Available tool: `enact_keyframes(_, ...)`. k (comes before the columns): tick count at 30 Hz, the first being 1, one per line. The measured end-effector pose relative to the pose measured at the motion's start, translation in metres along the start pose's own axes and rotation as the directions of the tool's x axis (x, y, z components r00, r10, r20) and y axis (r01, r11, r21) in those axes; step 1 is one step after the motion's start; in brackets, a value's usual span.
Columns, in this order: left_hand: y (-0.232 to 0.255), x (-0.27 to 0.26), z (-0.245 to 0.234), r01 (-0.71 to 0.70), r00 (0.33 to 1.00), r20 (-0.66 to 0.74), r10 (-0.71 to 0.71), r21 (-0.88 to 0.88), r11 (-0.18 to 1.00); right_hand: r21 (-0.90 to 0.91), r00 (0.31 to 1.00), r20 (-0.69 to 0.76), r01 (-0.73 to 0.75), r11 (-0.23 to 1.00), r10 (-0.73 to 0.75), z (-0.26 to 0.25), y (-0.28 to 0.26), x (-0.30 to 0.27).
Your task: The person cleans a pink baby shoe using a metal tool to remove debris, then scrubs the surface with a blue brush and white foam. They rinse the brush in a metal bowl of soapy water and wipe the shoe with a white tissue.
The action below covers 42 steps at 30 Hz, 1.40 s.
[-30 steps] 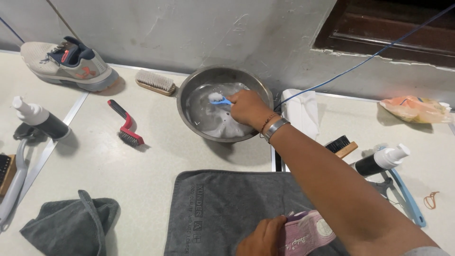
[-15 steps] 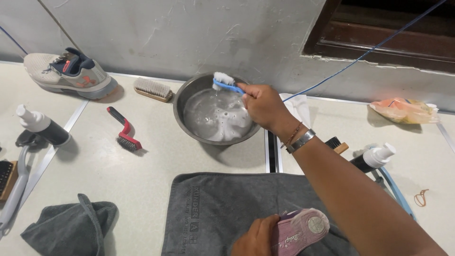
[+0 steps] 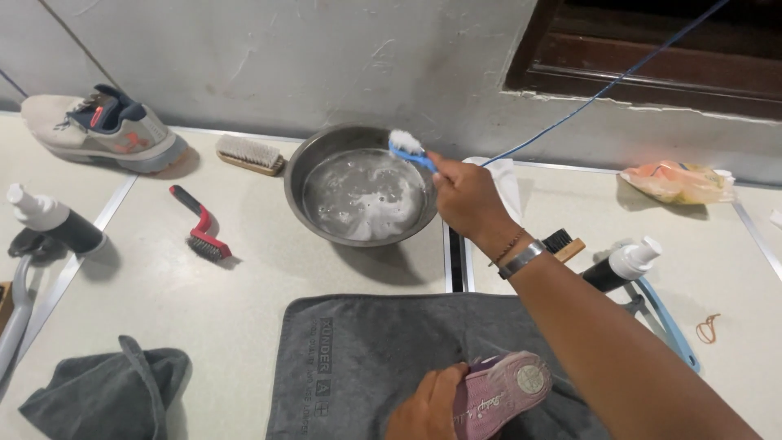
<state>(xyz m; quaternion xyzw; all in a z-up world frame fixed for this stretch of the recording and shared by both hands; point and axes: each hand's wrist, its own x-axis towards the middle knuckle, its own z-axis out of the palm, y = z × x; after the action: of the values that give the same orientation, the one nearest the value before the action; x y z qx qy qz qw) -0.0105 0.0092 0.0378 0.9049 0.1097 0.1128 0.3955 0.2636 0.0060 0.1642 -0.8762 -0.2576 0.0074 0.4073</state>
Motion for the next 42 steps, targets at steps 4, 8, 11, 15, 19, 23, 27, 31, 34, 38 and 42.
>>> enact_keyframes(4,-0.008,0.006,-0.004,-0.031,0.989,0.143,0.033,-0.016,0.999,0.044,0.995,-0.083,0.055,0.998,-0.051,-0.002,0.010,-0.004)
enact_keyframes(8,-0.005,0.002,0.000,-0.044,0.999,0.027,0.045,-0.028,0.999,-0.034,1.000,-0.020,0.016,0.999,-0.017,-0.008,0.013,-0.013)
enact_keyframes(11,-0.009,-0.002,-0.001,-0.063,0.998,0.031,0.063,-0.014,0.998,0.063,0.978,-0.145,0.157,0.986,-0.147,-0.010,0.005,-0.024)
enact_keyframes(15,-0.011,0.002,-0.001,-0.032,0.986,0.167,0.029,0.013,0.999,-0.139,0.998,0.065,-0.005,0.990,0.014,-0.006,0.009,-0.021)
enact_keyframes(19,-0.013,0.003,-0.001,-0.102,0.988,0.116,0.103,-0.016,0.995,-0.038,0.999,0.040,-0.031,0.999,0.032,-0.020,0.005,-0.036)
enact_keyframes(23,-0.016,-0.003,0.007,-0.148,0.989,0.000,0.148,-0.001,0.989,0.385,0.995,-0.014,-0.089,0.919,0.103,-0.058,0.003,-0.071)
enact_keyframes(27,-0.017,0.000,0.012,-0.076,0.997,-0.027,0.077,0.021,0.997,0.320,0.959,0.020,-0.273,0.907,0.282,-0.118,0.003,-0.143)
enact_keyframes(31,-0.022,-0.003,0.019,-0.136,0.984,-0.107,0.144,0.079,0.987,0.295,0.905,-0.151,-0.343,0.892,0.398,-0.114,0.080,-0.234)
enact_keyframes(34,-0.022,-0.002,0.019,-0.107,0.988,-0.102,0.117,0.098,0.989,-0.057,0.955,-0.186,-0.246,0.968,0.232,-0.103,0.126,-0.287)
enact_keyframes(38,-0.035,-0.005,0.028,-0.169,0.981,-0.085,0.173,0.055,0.984,-0.004,0.850,-0.111,-0.519,0.855,0.515,-0.111,0.119,-0.310)
enact_keyframes(42,-0.024,0.001,0.016,0.140,0.977,0.154,-0.145,0.042,0.989,0.105,0.879,-0.369,-0.284,0.953,0.303,-0.115,0.102,-0.325)
